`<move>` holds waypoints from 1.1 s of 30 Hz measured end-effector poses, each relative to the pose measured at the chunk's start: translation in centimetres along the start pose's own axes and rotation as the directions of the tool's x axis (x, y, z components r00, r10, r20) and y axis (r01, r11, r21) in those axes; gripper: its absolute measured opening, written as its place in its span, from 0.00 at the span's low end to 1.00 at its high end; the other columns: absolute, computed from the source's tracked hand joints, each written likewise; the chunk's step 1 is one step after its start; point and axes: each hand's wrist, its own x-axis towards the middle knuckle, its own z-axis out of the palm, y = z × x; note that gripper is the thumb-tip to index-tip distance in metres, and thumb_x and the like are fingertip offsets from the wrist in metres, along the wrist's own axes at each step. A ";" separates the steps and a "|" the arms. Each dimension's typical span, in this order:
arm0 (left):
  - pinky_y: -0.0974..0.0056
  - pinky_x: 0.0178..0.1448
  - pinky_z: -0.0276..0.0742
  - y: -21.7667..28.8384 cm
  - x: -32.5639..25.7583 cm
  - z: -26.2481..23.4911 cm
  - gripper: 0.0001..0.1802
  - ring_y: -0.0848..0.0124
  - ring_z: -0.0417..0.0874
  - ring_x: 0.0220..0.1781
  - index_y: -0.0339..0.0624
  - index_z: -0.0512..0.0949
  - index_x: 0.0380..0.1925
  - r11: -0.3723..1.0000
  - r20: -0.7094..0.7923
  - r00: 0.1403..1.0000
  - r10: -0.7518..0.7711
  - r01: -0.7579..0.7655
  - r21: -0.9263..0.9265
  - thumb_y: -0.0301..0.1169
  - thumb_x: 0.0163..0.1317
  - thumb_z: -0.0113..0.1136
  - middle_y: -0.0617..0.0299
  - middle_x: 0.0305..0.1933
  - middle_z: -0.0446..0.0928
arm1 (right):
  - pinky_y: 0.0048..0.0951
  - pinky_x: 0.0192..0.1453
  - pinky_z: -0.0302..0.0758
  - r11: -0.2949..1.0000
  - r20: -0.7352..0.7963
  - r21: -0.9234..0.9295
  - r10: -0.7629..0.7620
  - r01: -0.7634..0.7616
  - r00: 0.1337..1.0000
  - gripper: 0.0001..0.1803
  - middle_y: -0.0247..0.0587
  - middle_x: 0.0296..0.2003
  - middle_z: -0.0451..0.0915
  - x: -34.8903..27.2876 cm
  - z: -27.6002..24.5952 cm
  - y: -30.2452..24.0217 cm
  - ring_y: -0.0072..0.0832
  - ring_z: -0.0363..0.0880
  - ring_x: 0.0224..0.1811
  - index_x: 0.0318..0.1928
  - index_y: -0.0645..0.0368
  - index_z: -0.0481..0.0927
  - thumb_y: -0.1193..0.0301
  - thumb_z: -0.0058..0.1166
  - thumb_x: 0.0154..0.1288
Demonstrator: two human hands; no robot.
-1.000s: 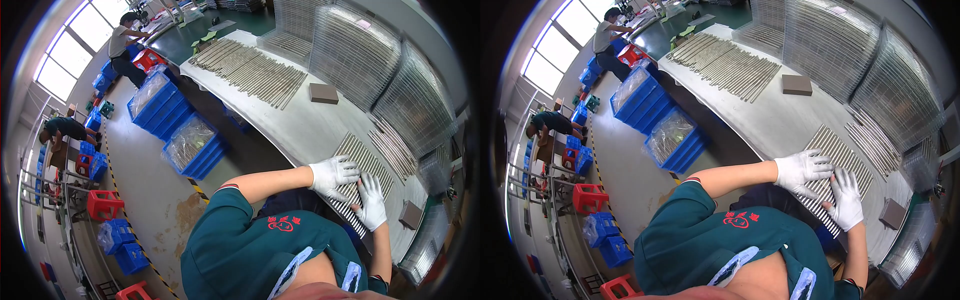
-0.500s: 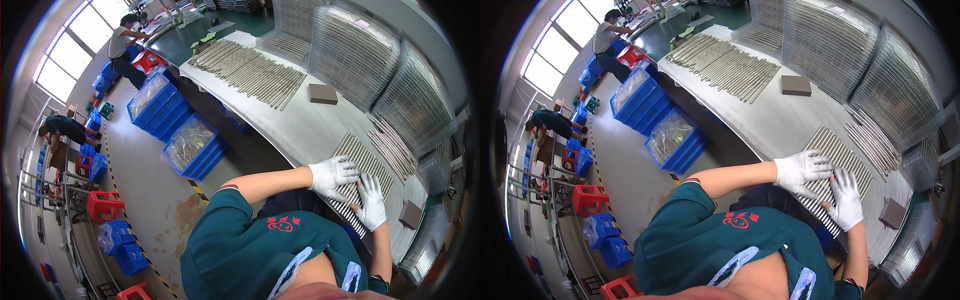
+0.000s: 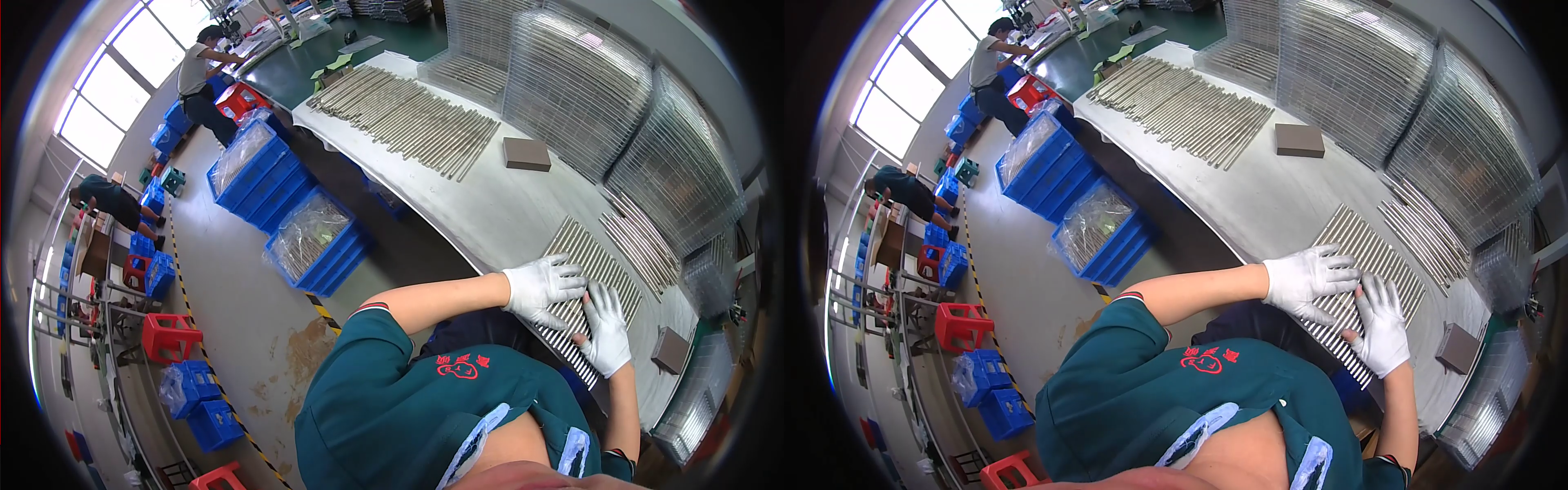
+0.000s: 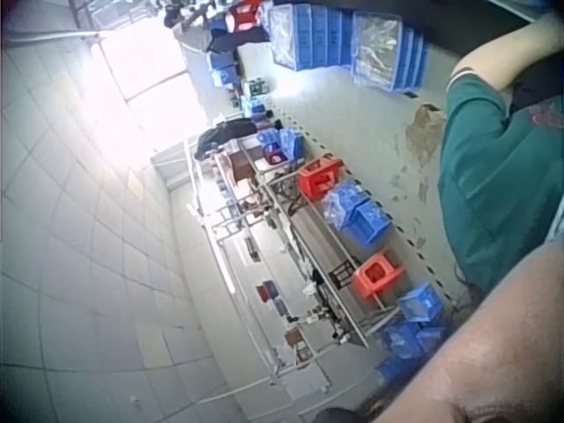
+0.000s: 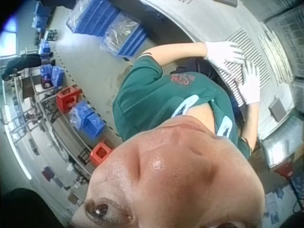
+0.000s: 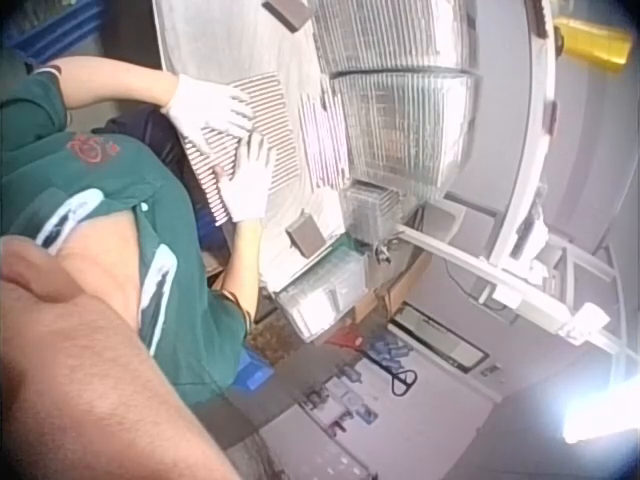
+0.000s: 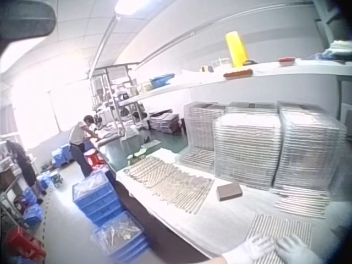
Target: Arranging thin metal rods into trays on a workbench in a manufacturing setting.
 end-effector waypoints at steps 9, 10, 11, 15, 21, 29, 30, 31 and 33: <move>0.44 0.72 0.53 -0.1 0.0 0.1 0.41 0.48 0.67 0.66 0.35 0.71 0.56 1.000 0.024 1.000 -0.007 0.007 -0.002 0.59 0.54 0.57 0.46 0.62 0.69 | 0.55 0.73 0.47 1.000 0.003 -0.009 -0.009 0.009 1.000 0.46 0.62 0.63 0.63 0.0 0.1 0.1 0.56 0.58 0.68 0.61 0.68 0.66 0.35 0.35 0.63; 0.44 0.71 0.53 -0.1 0.0 0.1 0.41 0.48 0.67 0.66 0.35 0.71 0.56 1.000 0.023 1.000 -0.006 0.006 0.001 0.59 0.54 0.58 0.46 0.62 0.70 | 0.55 0.73 0.47 1.000 0.002 -0.009 -0.011 0.011 1.000 0.47 0.62 0.63 0.63 0.0 0.0 0.1 0.56 0.58 0.68 0.61 0.68 0.66 0.35 0.36 0.63; 0.44 0.71 0.53 -0.1 0.0 0.1 0.41 0.48 0.67 0.66 0.35 0.71 0.56 1.000 0.023 1.000 -0.005 0.005 0.000 0.59 0.54 0.58 0.46 0.62 0.70 | 0.55 0.73 0.47 1.000 0.002 -0.009 -0.010 0.010 1.000 0.47 0.62 0.63 0.63 0.0 0.0 0.1 0.56 0.58 0.68 0.61 0.68 0.66 0.35 0.36 0.63; 0.44 0.71 0.54 -0.1 0.0 0.0 0.40 0.49 0.67 0.65 0.35 0.71 0.55 1.000 0.017 1.000 -0.004 0.004 -0.002 0.58 0.53 0.58 0.46 0.61 0.70 | 0.55 0.73 0.48 1.000 -0.002 -0.008 -0.007 0.007 1.000 0.47 0.62 0.63 0.63 0.0 0.1 0.1 0.56 0.58 0.68 0.61 0.68 0.67 0.35 0.36 0.62; 0.43 0.71 0.55 -0.2 0.0 0.1 0.39 0.48 0.67 0.65 0.36 0.71 0.55 1.000 0.005 1.000 0.003 -0.003 -0.008 0.58 0.53 0.58 0.46 0.60 0.71 | 0.55 0.73 0.48 1.000 -0.007 -0.002 -0.007 0.007 1.000 0.47 0.62 0.63 0.64 0.1 0.0 -0.1 0.55 0.58 0.68 0.61 0.68 0.67 0.35 0.35 0.62; 0.44 0.71 0.55 -0.1 0.0 -0.1 0.39 0.48 0.67 0.65 0.36 0.71 0.55 1.000 0.001 1.000 0.004 -0.004 -0.009 0.57 0.53 0.58 0.46 0.61 0.70 | 0.54 0.73 0.48 1.000 0.004 -0.008 -0.001 0.001 1.000 0.47 0.61 0.63 0.63 0.1 -0.1 -0.1 0.55 0.58 0.68 0.61 0.68 0.67 0.35 0.35 0.62; 0.43 0.71 0.55 0.0 0.1 -0.2 0.39 0.48 0.67 0.65 0.35 0.71 0.55 1.000 0.010 1.000 0.004 -0.004 -0.006 0.57 0.54 0.58 0.46 0.61 0.70 | 0.54 0.73 0.48 1.000 0.004 0.000 0.001 -0.001 1.000 0.47 0.61 0.63 0.63 0.0 -0.1 -0.1 0.55 0.57 0.68 0.61 0.68 0.66 0.35 0.35 0.62; 0.43 0.71 0.55 -0.1 0.1 -0.3 0.39 0.48 0.67 0.65 0.35 0.71 0.55 1.000 0.021 1.000 0.007 -0.007 -0.001 0.57 0.54 0.58 0.46 0.61 0.70 | 0.54 0.73 0.48 1.000 0.001 0.008 0.005 -0.005 1.000 0.47 0.61 0.63 0.63 0.1 -0.1 -0.1 0.55 0.57 0.68 0.61 0.68 0.66 0.34 0.35 0.62; 0.43 0.71 0.55 0.0 0.1 -0.1 0.39 0.48 0.67 0.65 0.35 0.71 0.55 1.000 0.019 1.000 0.008 -0.008 -0.001 0.57 0.54 0.58 0.46 0.61 0.70 | 0.54 0.73 0.48 1.000 0.006 0.010 0.011 -0.011 1.000 0.48 0.61 0.64 0.63 0.1 -0.2 -0.2 0.55 0.57 0.68 0.61 0.68 0.66 0.34 0.35 0.62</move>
